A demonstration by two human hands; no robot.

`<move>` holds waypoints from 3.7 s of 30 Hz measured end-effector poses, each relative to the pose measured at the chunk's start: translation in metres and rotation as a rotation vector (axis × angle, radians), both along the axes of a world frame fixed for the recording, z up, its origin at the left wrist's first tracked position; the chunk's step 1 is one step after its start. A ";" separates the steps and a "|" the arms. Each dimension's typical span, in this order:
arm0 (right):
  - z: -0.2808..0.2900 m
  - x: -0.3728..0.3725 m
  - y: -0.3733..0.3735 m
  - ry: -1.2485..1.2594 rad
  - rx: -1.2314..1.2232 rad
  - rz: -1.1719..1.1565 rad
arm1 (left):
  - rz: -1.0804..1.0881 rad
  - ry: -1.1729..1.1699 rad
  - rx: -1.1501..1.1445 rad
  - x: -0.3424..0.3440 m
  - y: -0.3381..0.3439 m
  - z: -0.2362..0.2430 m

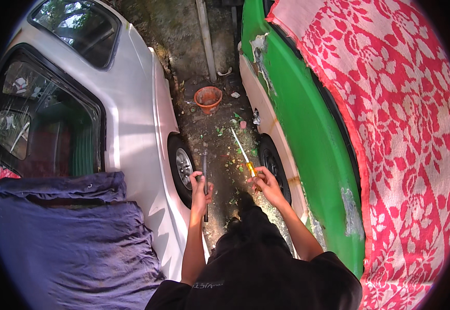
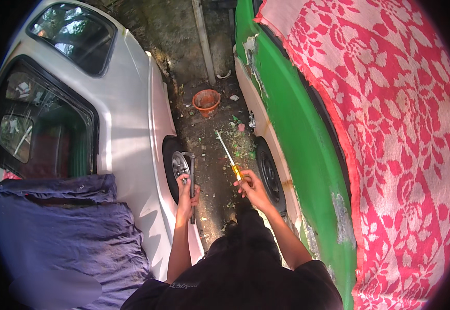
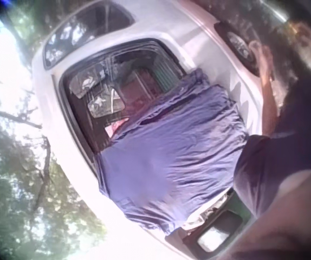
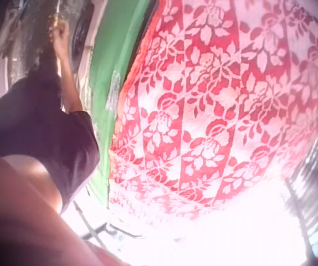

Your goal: The person applies a substance from a spray can to a damaged area on a green car door, then uses a screwdriver to scrape and smooth the surface. The person works on the same localized area throughout the clip.

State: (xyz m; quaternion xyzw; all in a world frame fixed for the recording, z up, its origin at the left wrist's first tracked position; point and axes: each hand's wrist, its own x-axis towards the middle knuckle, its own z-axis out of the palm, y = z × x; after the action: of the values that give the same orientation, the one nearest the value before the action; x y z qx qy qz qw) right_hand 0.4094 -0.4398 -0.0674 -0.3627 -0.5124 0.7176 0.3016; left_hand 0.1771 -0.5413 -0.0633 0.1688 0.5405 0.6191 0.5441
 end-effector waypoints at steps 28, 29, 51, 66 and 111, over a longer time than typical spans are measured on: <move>0.057 -0.121 0.256 -0.280 0.498 0.075 | -0.245 0.108 0.054 -0.124 0.282 0.050; 0.061 -0.126 0.256 -0.274 0.506 0.081 | -0.263 0.096 0.053 -0.130 0.282 0.049; 0.021 -0.162 0.271 0.013 -0.102 -0.091 | -0.377 -0.221 0.244 -0.180 0.331 0.036; 0.037 -0.234 0.287 0.065 -0.126 -0.191 | -0.768 0.406 0.119 -0.167 0.337 0.053; 0.027 -0.152 0.272 -0.063 0.107 -0.499 | -0.179 -0.640 -0.026 -0.195 0.362 0.017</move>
State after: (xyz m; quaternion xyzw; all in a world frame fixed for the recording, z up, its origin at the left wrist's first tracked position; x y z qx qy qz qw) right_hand 0.2579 -0.1677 -0.0402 -0.4836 -0.4532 0.5812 0.4721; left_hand -0.0174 -0.1789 -0.0466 0.0056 0.3333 0.5835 0.7405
